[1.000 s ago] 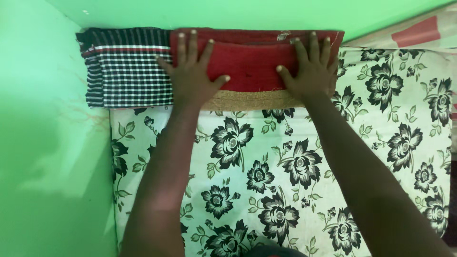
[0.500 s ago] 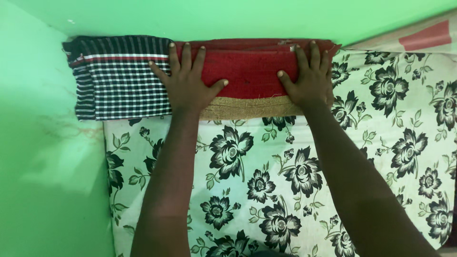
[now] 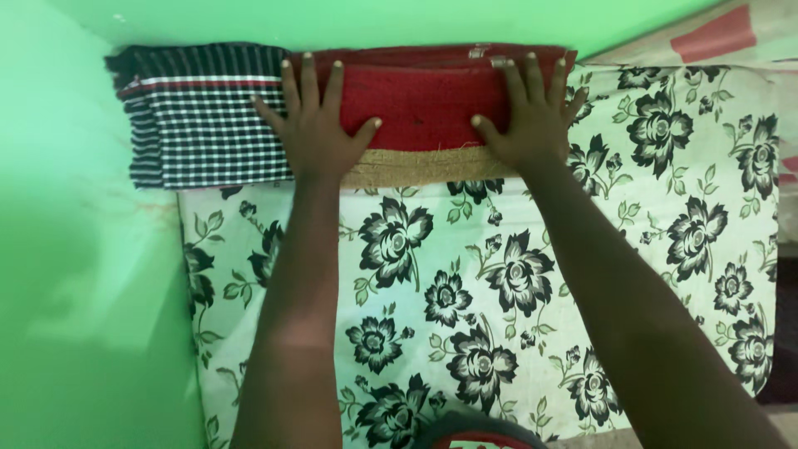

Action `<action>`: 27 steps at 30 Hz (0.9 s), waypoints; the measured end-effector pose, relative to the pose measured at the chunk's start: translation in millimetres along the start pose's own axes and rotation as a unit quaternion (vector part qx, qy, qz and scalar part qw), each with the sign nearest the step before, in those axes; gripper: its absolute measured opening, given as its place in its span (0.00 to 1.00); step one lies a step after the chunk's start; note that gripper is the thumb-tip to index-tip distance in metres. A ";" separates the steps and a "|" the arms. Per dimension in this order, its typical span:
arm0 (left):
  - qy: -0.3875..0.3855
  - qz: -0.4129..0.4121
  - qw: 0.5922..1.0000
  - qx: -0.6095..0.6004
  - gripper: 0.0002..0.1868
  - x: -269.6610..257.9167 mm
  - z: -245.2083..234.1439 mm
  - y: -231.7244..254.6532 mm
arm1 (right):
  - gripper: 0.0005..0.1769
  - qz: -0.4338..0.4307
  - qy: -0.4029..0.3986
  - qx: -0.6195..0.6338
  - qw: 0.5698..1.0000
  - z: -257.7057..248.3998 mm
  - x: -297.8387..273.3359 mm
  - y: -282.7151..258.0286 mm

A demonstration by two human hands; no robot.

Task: The person folds a red and beige striped towel on a floral-patterned table. They smooth the towel, fold it in half multiple times, and place the folded towel on top of a stack of other folded towels.

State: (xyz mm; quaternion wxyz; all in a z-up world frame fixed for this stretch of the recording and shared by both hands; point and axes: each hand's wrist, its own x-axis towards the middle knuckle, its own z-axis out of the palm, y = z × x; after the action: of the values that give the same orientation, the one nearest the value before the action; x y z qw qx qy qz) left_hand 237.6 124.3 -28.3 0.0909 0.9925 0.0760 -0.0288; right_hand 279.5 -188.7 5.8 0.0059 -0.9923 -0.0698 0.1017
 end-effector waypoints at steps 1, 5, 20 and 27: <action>-0.003 0.007 1.000 0.002 0.52 -7.2 -0.9 1.0 | 0.55 -0.009 0.016 0.005 1.000 1.1 -8.5 2.0; -0.014 0.047 0.999 0.009 0.48 -49.8 7.0 3.0 | 0.55 -0.030 0.033 0.018 0.999 18.6 -41.5 5.2; 0.050 0.059 0.993 -0.092 0.38 -312.0 79.6 40.7 | 0.47 -0.072 0.053 0.108 0.990 141.5 -263.4 35.1; 0.037 0.042 0.995 -0.082 0.35 -387.0 84.0 42.8 | 0.45 -0.081 0.016 0.105 0.991 162.5 -364.5 72.2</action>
State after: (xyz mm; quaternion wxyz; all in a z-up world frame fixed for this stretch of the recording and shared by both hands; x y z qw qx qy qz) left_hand -141.3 10.8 -75.8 0.1702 0.9844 0.0397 0.0184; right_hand -96.9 -311.5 -81.9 0.1192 -0.9789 -0.1386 0.0916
